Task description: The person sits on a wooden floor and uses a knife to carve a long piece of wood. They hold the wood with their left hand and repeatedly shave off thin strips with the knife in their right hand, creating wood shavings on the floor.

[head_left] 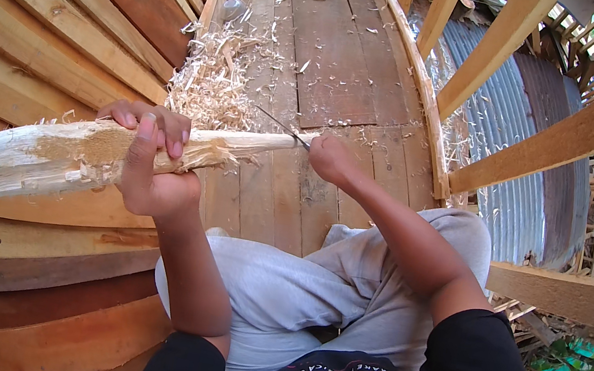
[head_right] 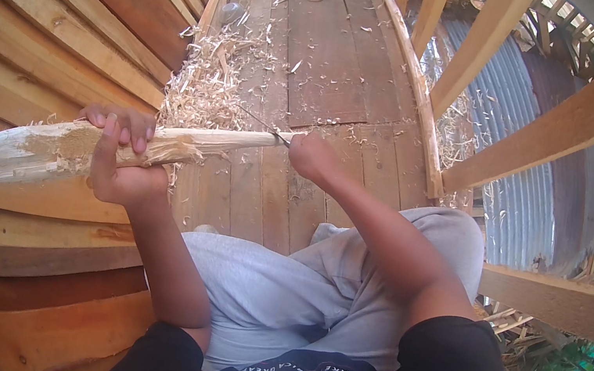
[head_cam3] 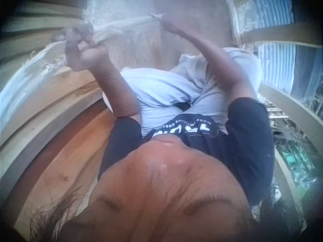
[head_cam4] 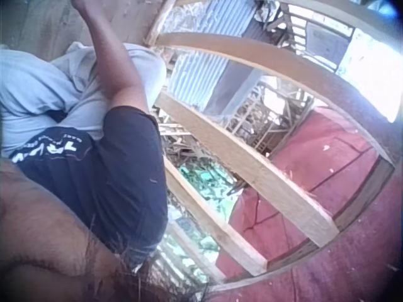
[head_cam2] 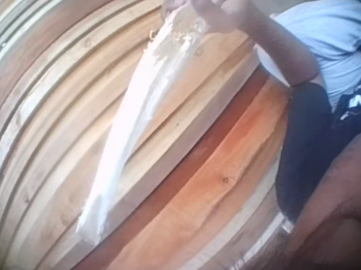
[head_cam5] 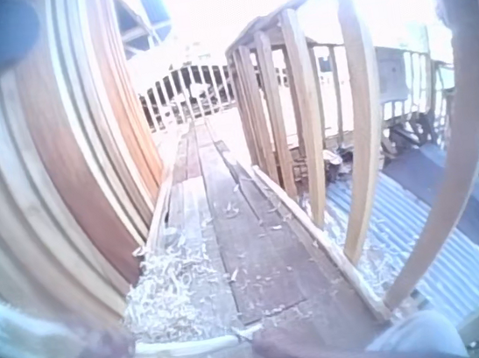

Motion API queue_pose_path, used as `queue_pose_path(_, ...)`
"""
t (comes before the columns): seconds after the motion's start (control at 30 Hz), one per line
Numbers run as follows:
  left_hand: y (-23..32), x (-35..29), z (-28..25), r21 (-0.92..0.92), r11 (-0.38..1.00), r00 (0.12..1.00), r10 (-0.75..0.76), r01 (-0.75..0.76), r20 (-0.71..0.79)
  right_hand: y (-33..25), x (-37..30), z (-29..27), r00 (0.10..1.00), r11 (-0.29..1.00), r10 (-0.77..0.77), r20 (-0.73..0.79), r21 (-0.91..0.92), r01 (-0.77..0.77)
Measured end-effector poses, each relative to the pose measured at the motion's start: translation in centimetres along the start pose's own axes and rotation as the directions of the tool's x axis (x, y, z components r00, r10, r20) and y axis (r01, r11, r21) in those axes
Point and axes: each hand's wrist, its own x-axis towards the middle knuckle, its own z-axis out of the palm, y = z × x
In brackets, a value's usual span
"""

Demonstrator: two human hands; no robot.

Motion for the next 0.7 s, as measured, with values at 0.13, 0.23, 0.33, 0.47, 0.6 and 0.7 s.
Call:
queue_pose_path(0.13, 0.2, 0.2, -0.4, -0.001, 1.000, 1.000, 0.008, -0.008, -0.008, -3.8, -2.2, -1.6, 0.999, 1.000, 0.000, -0.033, -0.024, -0.001)
queue_pose_path(0.23, 0.2, 0.3, -0.7, 0.000, 1.000, 0.999, 0.013, -0.013, 0.051, -7.7, -4.2, -2.9, 0.997, 0.997, -0.066, -0.042, -0.029, 0.064)
queue_pose_path(0.33, 0.0, 0.0, -0.1, -0.017, 1.000, 0.999, 0.000, 0.001, 0.048, -0.7, -0.1, -0.2, 0.990, 0.945, -0.139, -0.014, -0.300, 0.129)
queue_pose_path(0.47, 0.3, 0.5, -1.1, -0.020, 1.000, 1.000, -0.003, 0.003, 0.027, 0.5, -0.3, -0.6, 0.999, 0.965, -0.028, -0.033, -0.261, 0.018)
queue_pose_path(0.6, 0.3, 0.4, -1.5, 0.004, 1.000, 0.999, 0.004, -0.004, 0.046, -7.5, -3.8, -2.3, 0.999, 0.994, -0.050, -0.021, -0.103, 0.048)
queue_pose_path(0.7, 0.1, 0.0, -0.6, 0.033, 0.999, 0.999, 0.014, -0.016, 0.044, -4.3, -1.4, 0.4, 0.996, 0.989, -0.086, -0.038, -0.127, 0.081)
